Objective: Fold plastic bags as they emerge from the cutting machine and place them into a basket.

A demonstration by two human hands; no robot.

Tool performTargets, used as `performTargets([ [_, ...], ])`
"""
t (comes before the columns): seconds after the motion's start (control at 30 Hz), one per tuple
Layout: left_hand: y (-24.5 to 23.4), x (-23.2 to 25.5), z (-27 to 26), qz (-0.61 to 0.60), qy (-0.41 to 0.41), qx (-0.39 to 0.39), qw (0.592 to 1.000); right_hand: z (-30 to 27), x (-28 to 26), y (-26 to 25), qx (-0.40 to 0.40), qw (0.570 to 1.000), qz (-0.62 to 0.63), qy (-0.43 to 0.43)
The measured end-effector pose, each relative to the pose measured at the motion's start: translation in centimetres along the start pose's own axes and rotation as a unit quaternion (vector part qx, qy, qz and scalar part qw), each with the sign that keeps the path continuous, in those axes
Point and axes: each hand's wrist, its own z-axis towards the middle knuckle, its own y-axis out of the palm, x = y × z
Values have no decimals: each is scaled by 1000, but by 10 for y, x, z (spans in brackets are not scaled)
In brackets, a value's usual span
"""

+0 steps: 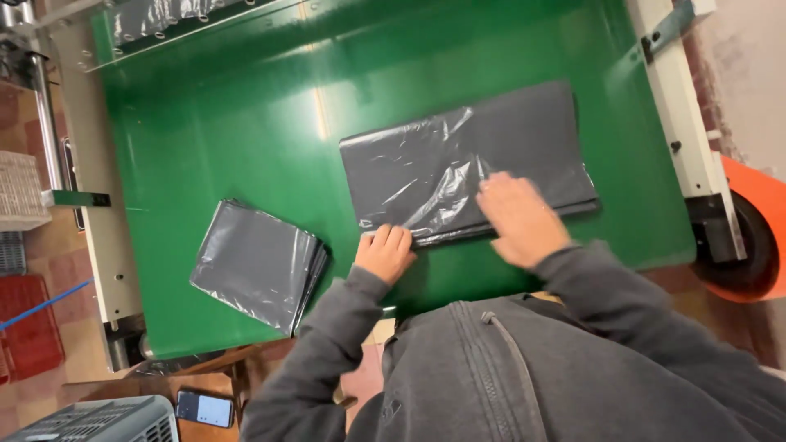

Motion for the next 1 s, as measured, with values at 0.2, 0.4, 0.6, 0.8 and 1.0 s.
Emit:
performTargets([
  [0.2,-17,56,51,-267,125,-314,903,-35,-74,54,73,978,183,-74],
  [0.4,27,8,162,-635,-37,-404,657,-172,-20,128,71,846,501,166],
  [0.6,72,-20,180,-453,-200,-421,760,-162,46,147,72,511,597,614],
  [0.8,-17,34,208,-252,-328,-302,859,-142,67,138,88,383,679,620],
  [1.0,3,58,190,-222,-351,-200,887,-134,42,75,15,564,530,633],
])
